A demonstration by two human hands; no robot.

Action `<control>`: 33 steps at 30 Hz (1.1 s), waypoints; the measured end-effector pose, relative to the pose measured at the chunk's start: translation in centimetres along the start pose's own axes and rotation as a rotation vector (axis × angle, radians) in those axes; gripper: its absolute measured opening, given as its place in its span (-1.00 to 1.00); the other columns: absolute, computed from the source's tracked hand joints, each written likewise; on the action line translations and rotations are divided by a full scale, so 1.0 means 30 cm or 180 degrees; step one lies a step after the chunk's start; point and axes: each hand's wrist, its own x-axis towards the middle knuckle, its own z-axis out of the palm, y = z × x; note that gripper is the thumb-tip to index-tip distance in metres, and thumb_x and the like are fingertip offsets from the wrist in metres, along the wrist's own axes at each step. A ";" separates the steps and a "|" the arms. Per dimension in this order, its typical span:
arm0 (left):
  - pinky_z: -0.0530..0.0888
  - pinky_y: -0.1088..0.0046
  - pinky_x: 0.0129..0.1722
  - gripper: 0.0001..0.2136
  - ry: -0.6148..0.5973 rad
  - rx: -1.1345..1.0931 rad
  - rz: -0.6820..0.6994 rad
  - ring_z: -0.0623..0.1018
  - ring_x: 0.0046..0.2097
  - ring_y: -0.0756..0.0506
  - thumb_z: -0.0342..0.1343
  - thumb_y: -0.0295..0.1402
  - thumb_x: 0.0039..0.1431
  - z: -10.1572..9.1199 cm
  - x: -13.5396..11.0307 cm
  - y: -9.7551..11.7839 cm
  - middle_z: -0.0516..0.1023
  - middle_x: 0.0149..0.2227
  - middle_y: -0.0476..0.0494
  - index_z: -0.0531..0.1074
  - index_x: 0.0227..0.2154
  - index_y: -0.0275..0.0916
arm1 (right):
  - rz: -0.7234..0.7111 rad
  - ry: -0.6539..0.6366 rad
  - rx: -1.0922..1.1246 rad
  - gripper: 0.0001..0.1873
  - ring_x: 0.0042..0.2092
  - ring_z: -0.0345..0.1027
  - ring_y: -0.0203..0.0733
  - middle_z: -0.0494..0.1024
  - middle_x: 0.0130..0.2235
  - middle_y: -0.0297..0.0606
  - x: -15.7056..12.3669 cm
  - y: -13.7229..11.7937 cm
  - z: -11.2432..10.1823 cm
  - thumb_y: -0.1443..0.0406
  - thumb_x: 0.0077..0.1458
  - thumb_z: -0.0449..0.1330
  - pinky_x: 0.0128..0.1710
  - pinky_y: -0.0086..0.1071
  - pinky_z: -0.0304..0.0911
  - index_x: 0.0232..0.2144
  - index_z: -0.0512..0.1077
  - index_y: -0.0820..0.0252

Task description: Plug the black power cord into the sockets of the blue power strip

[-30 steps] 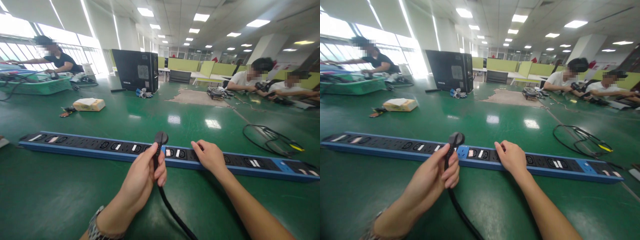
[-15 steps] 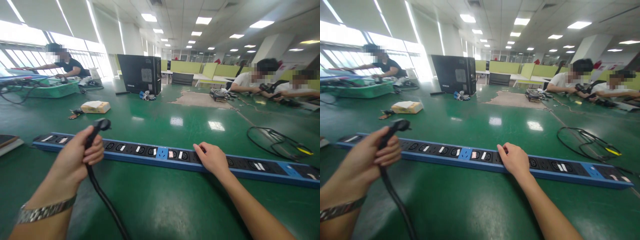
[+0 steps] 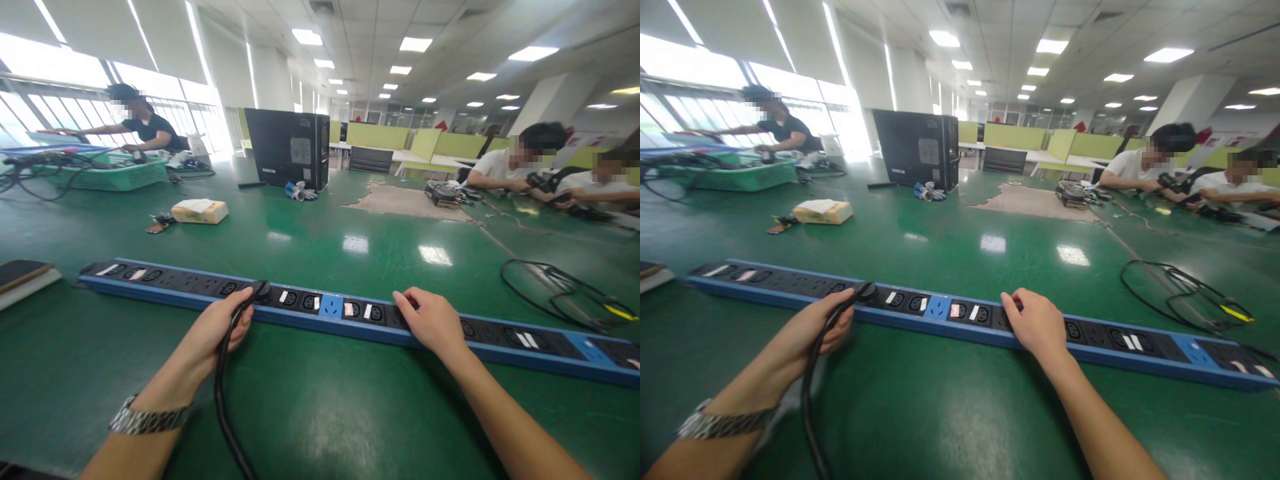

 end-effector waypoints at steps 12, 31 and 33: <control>0.06 0.65 -0.82 -0.58 0.0239 0.0750 0.0266 0.11 -0.78 0.10 0.03 -0.01 0.01 0.026 0.021 -0.011 0.13 -0.83 0.09 0.36 -0.68 -0.29 | 0.0030 -0.0015 -0.0102 -0.56 -0.32 0.39 -0.17 0.56 -0.38 -0.33 -0.001 -0.004 0.002 -0.03 0.16 -0.09 -0.43 -0.39 0.04 -0.46 0.45 0.03; 0.08 0.64 -0.80 -0.60 0.0103 0.0361 0.0472 0.20 -0.78 0.09 0.11 -0.01 0.02 0.005 0.037 -0.062 0.24 -0.79 0.08 0.37 -0.60 -0.29 | -0.0008 0.0047 -0.0091 -0.59 -0.32 0.39 -0.18 0.57 -0.37 -0.33 -0.001 -0.003 0.001 0.00 0.17 -0.07 -0.42 -0.40 0.05 -0.44 0.45 0.04; 0.07 0.65 -0.80 -0.62 0.0084 0.0189 0.0487 0.18 -0.78 0.10 0.13 -0.04 0.02 0.007 0.030 -0.058 0.21 -0.80 0.09 0.36 -0.60 -0.29 | -0.0015 0.0033 -0.0076 -0.59 -0.32 0.39 -0.18 0.57 -0.37 -0.32 0.001 -0.002 0.002 0.00 0.16 -0.07 -0.42 -0.40 0.05 -0.44 0.46 0.04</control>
